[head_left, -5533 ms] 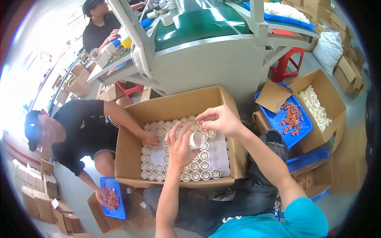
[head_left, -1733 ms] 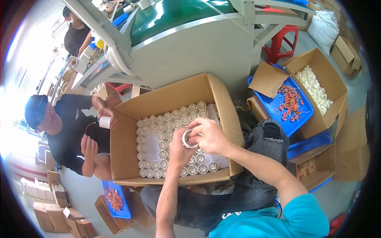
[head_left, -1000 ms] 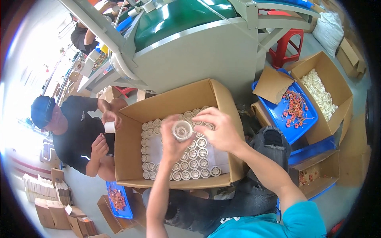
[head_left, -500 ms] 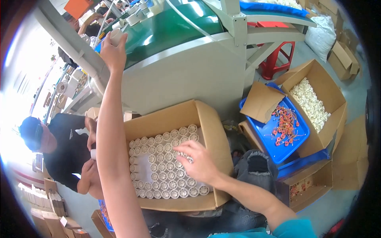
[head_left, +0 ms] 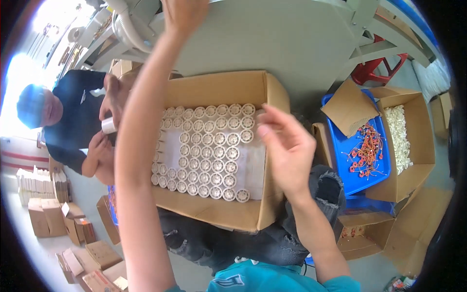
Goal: The person assembles small parts by hand, placing red internal components into white cylindrical housings.
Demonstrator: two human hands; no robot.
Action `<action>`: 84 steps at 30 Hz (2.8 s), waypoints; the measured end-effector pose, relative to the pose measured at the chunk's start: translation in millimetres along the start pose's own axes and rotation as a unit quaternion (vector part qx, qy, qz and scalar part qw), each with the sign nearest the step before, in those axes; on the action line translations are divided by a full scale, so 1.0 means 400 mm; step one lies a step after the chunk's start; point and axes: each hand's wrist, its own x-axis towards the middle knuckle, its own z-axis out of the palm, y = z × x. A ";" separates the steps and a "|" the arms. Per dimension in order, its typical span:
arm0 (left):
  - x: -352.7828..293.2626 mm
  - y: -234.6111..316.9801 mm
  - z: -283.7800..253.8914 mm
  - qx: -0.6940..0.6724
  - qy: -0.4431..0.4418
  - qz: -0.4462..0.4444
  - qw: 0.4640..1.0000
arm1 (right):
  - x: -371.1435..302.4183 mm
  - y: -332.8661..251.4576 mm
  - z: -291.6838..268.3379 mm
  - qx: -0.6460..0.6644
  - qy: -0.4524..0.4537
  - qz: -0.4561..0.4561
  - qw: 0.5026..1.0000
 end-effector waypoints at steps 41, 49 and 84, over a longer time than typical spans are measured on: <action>-0.439 0.470 -0.669 -0.524 -0.176 -0.790 0.267 | -0.117 0.060 -0.617 -0.584 0.113 0.145 0.791; -0.437 0.503 -0.673 -0.507 -0.187 -0.780 0.316 | -0.118 0.124 -0.664 -0.724 0.130 0.201 0.646; -0.371 0.386 -0.730 -0.295 -0.404 -0.432 0.751 | -0.019 0.036 0.074 -0.276 -0.236 0.044 0.931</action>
